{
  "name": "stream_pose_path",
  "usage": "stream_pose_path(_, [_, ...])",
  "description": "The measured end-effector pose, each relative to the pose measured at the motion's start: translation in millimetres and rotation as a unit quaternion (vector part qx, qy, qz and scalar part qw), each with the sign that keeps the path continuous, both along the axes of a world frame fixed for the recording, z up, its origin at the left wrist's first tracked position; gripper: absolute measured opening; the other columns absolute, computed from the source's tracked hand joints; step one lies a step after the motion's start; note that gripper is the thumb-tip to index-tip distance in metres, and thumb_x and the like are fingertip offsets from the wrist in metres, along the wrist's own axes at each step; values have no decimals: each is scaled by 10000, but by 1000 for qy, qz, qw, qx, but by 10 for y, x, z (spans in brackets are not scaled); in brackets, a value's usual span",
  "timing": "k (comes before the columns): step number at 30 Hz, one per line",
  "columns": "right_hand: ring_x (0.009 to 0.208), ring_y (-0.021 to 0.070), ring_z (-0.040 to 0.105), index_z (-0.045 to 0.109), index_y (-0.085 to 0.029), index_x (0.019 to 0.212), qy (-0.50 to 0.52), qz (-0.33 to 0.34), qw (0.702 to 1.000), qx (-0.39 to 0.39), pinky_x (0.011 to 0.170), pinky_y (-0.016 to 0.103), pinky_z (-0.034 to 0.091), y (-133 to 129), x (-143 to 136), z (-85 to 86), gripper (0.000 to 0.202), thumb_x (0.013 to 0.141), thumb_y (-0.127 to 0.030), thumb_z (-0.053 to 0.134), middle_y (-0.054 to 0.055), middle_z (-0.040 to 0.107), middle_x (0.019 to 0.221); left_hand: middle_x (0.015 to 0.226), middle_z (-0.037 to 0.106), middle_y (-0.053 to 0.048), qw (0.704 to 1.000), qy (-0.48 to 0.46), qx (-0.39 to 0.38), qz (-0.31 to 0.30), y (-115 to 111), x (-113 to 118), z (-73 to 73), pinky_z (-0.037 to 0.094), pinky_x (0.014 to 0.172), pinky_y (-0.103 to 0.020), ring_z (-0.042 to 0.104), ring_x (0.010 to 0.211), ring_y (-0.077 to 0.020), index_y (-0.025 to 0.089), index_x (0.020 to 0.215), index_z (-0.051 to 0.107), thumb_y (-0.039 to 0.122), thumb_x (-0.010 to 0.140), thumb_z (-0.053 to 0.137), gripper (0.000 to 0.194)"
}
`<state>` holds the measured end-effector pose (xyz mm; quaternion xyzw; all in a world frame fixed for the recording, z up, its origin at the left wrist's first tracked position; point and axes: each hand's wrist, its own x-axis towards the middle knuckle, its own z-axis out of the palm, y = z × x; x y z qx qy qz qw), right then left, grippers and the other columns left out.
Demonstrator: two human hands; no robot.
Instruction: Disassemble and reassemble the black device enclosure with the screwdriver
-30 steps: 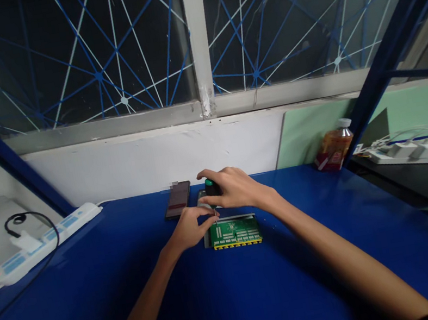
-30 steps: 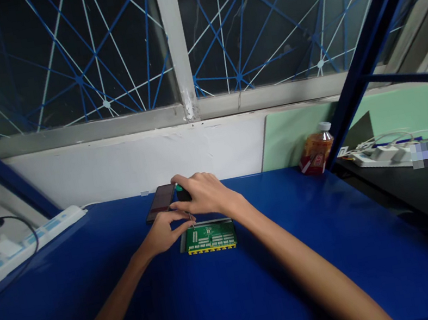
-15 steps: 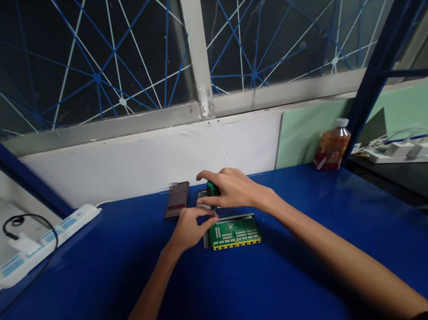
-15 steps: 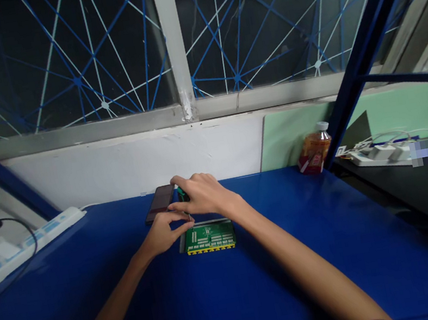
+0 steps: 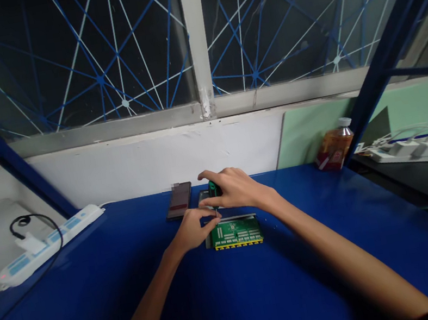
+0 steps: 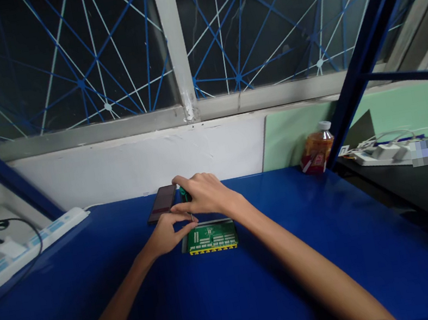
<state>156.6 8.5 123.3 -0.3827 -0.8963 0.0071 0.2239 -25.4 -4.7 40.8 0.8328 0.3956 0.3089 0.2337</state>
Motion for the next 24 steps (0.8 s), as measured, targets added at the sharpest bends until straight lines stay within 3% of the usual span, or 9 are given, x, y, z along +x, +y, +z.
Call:
stream_pose_path(5, [504, 136, 349, 513, -181, 1233, 2, 1, 1000, -2, 525, 283, 208, 10, 0, -10, 617, 806, -625, 472, -27, 434, 515, 846, 739, -21, 1000, -5, 6, 19, 22, -4, -36, 491, 785, -293, 672, 835, -204, 194, 812, 730, 228, 794, 594, 142])
stream_pose_path(14, [557, 150, 424, 491, -166, 1248, 35, 31, 999, -23, 546, 282, 264, 18, 32, 22, 490, 829, -421, 500, -10, 482, 562, 956, 728, -59, 1000, -18, 2, 7, 4, -5, -2, 486, 850, -332, 663, 916, -218, 190, 895, 727, 268, 837, 554, 198])
stream_pose_path(19, [573, 157, 447, 485, -170, 1247, 49, 39, 998, -24, 559, 282, 280, 40, 62, 35, 490, 832, -430, 501, -13, 491, 566, 985, 724, -57, 1000, 3, -6, -12, 2, -22, -13, 489, 850, -319, 661, 939, -218, 191, 960, 717, 248, 830, 553, 217])
stream_pose_path(24, [567, 151, 448, 483, -178, 1243, 60, 36, 997, -34, 567, 280, 276, 20, 108, 105, 480, 832, -424, 499, -21, 493, 563, 929, 730, -48, 1000, 5, -2, 1, 37, -22, -52, 490, 830, -319, 661, 900, -214, 192, 873, 728, 235, 796, 595, 159])
